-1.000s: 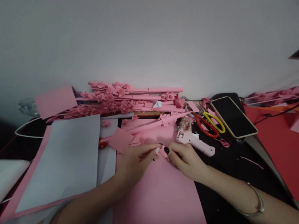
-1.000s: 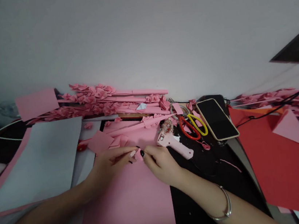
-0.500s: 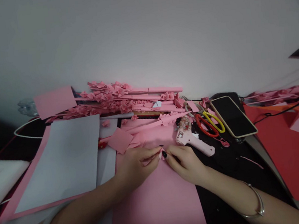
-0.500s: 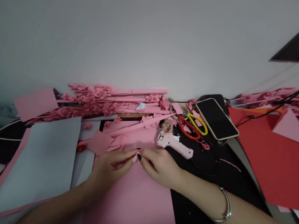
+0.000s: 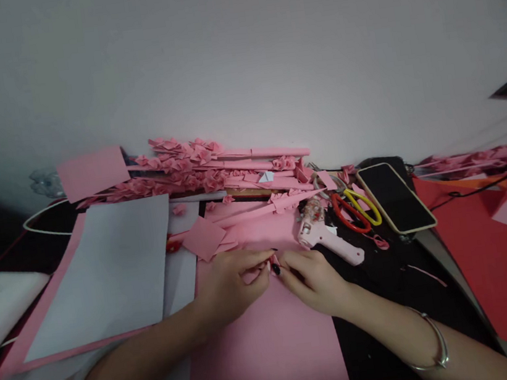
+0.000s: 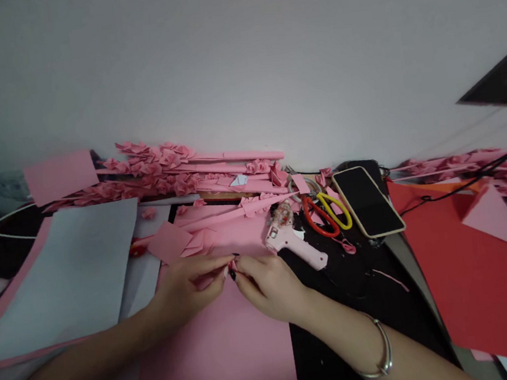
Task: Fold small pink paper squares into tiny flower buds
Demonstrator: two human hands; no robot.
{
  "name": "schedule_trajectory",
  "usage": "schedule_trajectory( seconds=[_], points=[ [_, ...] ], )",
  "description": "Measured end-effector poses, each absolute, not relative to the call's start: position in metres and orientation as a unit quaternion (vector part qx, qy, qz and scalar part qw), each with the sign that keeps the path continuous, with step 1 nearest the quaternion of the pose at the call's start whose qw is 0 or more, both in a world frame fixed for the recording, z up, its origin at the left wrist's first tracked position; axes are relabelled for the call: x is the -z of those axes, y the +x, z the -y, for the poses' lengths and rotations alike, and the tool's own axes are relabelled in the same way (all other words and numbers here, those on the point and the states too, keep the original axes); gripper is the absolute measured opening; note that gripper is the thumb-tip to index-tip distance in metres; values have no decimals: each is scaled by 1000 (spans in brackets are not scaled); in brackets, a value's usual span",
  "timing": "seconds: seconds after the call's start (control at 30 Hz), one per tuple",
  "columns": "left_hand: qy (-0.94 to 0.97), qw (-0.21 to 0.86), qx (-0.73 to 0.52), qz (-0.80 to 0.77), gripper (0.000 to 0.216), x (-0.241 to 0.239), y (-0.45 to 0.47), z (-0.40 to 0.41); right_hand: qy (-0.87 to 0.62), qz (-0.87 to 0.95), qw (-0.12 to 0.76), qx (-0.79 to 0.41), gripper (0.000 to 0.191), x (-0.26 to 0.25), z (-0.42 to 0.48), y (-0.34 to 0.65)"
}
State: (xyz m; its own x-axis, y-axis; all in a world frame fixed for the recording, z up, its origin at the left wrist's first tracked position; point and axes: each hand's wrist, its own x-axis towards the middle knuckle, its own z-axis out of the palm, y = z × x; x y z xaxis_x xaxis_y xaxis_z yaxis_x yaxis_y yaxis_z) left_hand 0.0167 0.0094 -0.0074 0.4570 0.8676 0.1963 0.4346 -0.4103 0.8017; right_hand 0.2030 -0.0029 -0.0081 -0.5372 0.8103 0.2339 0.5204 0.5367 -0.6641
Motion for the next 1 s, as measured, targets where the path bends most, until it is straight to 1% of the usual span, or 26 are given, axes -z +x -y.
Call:
schedule_trajectory(
  seconds=[0.1,0.27,0.43,0.67,0.77,0.87,1.0],
  points=[
    [768,369,-308,-423,23,9,18,-10,-396,838,264,-267,19,9,3,203],
    [706,453,-339,-426,22,13,18,-12,-395,841,260,-264,18,9,3,203],
    [690,460,-341,-444,17,8,19,-13,-396,837,261,-273,19,8,3,203],
    [670,468,-354,-454,15,4,19,-12,-401,826,280,-279,20,8,3,204],
    [661,498,-343,-444,18,1,17,-12,-419,811,303,-273,17,8,3,205],
    [641,552,-344,-407,25,-1,14,-13,-434,794,322,-278,18,8,3,206],
    [603,624,-313,-387,31,1,14,-14,-412,800,326,-291,19,8,3,207]
  ],
)
